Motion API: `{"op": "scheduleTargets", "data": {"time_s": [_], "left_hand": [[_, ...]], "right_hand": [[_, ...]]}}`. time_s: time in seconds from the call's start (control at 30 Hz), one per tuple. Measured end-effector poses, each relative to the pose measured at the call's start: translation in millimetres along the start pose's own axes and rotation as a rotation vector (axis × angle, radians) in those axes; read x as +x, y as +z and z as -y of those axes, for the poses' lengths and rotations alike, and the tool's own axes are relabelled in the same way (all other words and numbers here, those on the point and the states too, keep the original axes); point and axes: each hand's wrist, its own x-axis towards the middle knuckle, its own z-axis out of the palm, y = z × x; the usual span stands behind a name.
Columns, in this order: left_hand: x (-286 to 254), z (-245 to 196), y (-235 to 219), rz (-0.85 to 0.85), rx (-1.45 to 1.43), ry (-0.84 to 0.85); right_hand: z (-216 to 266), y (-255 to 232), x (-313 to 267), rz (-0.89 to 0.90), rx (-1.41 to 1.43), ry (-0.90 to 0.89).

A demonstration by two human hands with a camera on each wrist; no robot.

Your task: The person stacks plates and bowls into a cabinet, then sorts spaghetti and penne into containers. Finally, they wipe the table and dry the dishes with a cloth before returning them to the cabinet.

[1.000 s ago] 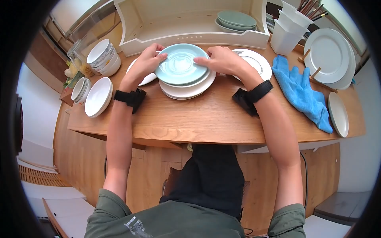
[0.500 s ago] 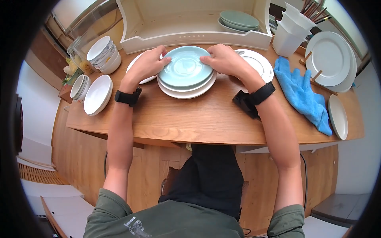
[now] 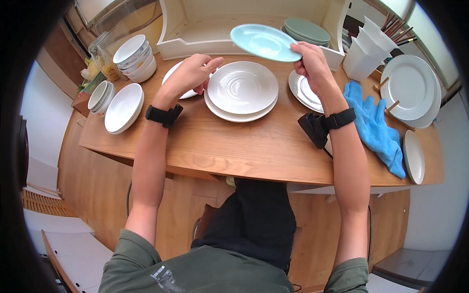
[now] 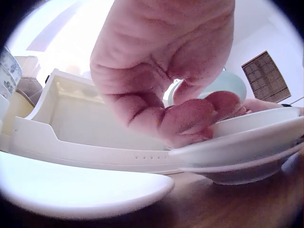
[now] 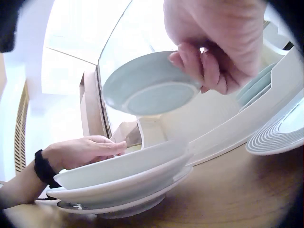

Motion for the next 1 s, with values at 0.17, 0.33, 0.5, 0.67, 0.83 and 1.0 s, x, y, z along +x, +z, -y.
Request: {"op": "scheduleTargets", "data": {"time_s": [0.17, 0.33, 0.5, 0.67, 0.83, 1.0], "left_hand": [[6, 14, 5, 0.025, 0.163, 0.105], [7, 19, 6, 0.014, 0.074, 0.134], [-9, -3, -5, 0.084, -0.206, 0.008], [-2, 7, -4, 0.067, -0.370, 0.055], [2, 12, -10, 0.090, -0.562, 0.080], [4, 13, -13, 0.165, -0.612, 0.085]], "right_hand": [[-4, -11, 11, -0.094, 0.124, -0.010], [-7, -10, 11, -0.143, 0.127, 0.000], [-8, -7, 10, -0.162, 0.147, -0.008], [-13, -15, 16, -0.184, 0.213, -0.040], [-20, -25, 23, -0.247, 0.315, -0.087], [-22, -28, 25, -0.261, 0.325, -0.069]]}}
